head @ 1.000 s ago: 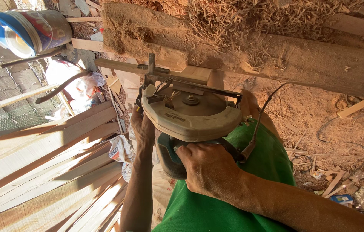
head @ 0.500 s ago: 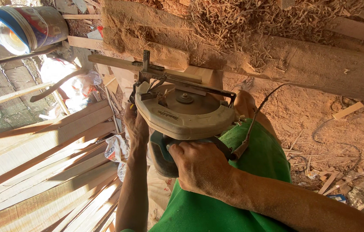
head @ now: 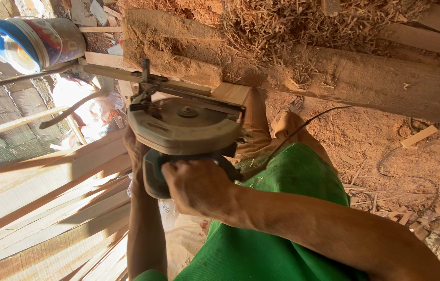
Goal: The person sits on the ground and cuts thin wood strips with a handheld circular saw, bracing each strip against a wooden beam. They reposition the strips by hand between cuts and move cut pieces aside, repeating the cutting cycle throughout the episode.
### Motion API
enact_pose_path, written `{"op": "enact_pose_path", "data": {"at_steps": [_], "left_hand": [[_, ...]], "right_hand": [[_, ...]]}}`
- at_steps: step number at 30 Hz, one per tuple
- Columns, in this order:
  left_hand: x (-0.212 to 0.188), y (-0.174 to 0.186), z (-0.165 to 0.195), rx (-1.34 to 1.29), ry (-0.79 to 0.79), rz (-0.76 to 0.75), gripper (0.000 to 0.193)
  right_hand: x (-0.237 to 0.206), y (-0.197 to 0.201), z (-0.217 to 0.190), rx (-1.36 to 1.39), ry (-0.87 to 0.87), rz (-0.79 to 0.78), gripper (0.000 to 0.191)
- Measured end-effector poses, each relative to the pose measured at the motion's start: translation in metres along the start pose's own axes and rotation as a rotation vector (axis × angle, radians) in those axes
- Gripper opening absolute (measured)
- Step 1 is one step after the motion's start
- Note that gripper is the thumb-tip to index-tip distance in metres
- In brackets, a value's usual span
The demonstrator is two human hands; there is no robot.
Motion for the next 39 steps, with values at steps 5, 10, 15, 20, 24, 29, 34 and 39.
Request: {"op": "enact_pose_path", "data": {"at_steps": [5, 10, 15, 20, 24, 29, 34, 39], "left_hand": [[0.006, 0.029, 0.024, 0.014, -0.121, 0.01, 0.036], [-0.028, 0.052, 0.05, -0.14, 0.102, 0.202, 0.027], [-0.085, 0.012, 0.109, -0.1, 0.04, 0.104, 0.025], [-0.096, -0.121, 0.088, -0.408, 0.28, -0.233, 0.058], [-0.077, -0.212, 0.065, -0.525, 0.479, -0.242, 0.093], [-0.047, -0.256, 0.065, -0.621, 0.432, -0.301, 0.101], [-0.091, -0.267, 0.055, -0.578, 0.401, -0.341, 0.103], [-0.197, -0.234, 0.082, 0.147, -0.001, -0.289, 0.094]], "right_hand": [[0.011, 0.001, -0.012, 0.01, 0.095, 0.043, 0.025], [-0.029, 0.013, -0.012, 0.094, 0.176, 0.015, 0.055], [-0.106, 0.061, -0.009, 0.009, 0.278, 0.204, 0.073], [-0.187, 0.112, 0.026, -0.088, -0.001, 0.361, 0.05], [-0.239, 0.134, 0.083, -0.219, -0.399, 0.434, 0.034], [-0.309, 0.15, 0.145, -0.326, -0.655, 0.489, 0.028], [-0.351, 0.15, 0.182, -0.411, -0.757, 0.518, 0.035], [-0.371, 0.13, 0.198, -0.37, -0.776, 0.535, 0.036]]}}
Point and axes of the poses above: each hand's wrist, its own x-axis towards the middle knuckle, its own y-axis out of the back of the hand, z = x × y, the point moved 10 cm from there along x, towards the middle knuckle, and after that the axes turned 5 degrees about x, right-handed, at the moved point
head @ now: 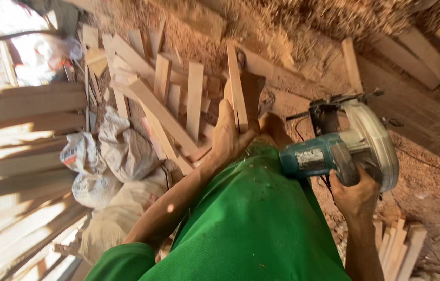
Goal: The person sits on the ground and cuts thin wood strips with a handheld circular saw, bracing each strip against a wooden beam. They reposition the strips by hand between cuts and move cut pieces aside, repeating the cutting cycle throughout the episode.
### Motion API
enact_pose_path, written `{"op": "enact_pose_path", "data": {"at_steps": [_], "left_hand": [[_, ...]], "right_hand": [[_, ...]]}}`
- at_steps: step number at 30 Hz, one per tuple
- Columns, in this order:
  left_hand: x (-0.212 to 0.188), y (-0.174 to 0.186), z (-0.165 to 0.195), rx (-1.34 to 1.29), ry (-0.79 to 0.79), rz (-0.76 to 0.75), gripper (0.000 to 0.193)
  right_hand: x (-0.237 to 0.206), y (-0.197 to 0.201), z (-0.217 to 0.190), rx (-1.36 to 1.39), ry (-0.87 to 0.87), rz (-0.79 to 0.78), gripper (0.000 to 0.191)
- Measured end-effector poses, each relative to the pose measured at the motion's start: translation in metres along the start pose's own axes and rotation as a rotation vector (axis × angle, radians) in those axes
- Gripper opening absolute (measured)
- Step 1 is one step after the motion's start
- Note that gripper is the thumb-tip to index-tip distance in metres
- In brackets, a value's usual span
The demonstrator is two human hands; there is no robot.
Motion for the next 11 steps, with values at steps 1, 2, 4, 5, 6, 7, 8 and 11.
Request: {"op": "enact_pose_path", "data": {"at_steps": [1, 2, 4, 5, 6, 7, 8, 11], "left_hand": [[-0.013, 0.005, 0.008, 0.08, -0.084, 0.059, 0.086], [-0.022, 0.008, 0.012, 0.091, -0.142, 0.101, 0.092], [-0.036, 0.015, 0.018, 0.118, -0.279, 0.186, 0.103], [-0.038, 0.013, 0.01, 0.087, -0.247, 0.168, 0.099], [-0.039, 0.01, 0.003, 0.054, -0.216, 0.151, 0.095], [-0.039, 0.008, -0.004, 0.022, -0.19, 0.139, 0.091], [-0.041, 0.006, -0.005, 0.048, -0.215, 0.152, 0.094], [-0.042, 0.0, -0.015, 0.074, -0.206, 0.135, 0.097]], "right_hand": [[-0.001, -0.003, -0.003, 0.011, 0.045, 0.023, 0.036], [-0.004, -0.007, -0.001, 0.025, 0.03, 0.003, 0.036], [-0.007, -0.018, 0.0, 0.063, 0.001, -0.019, 0.036], [-0.009, -0.021, -0.002, 0.08, -0.009, -0.027, 0.036], [-0.011, -0.021, -0.003, 0.096, -0.017, -0.033, 0.035], [-0.012, -0.022, -0.005, 0.114, -0.02, -0.034, 0.034], [-0.012, -0.021, -0.009, 0.119, -0.011, -0.027, 0.034], [-0.01, -0.02, -0.018, 0.104, -0.007, -0.022, 0.033]]}}
Point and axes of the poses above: each hand's wrist, its own x-axis towards the middle knuckle, its own y-axis out of the back of the hand, z = x × y, the point moved 10 cm from there along x, towards the middle knuckle, and after that the axes turned 5 degrees about x, right-handed, at the moved point
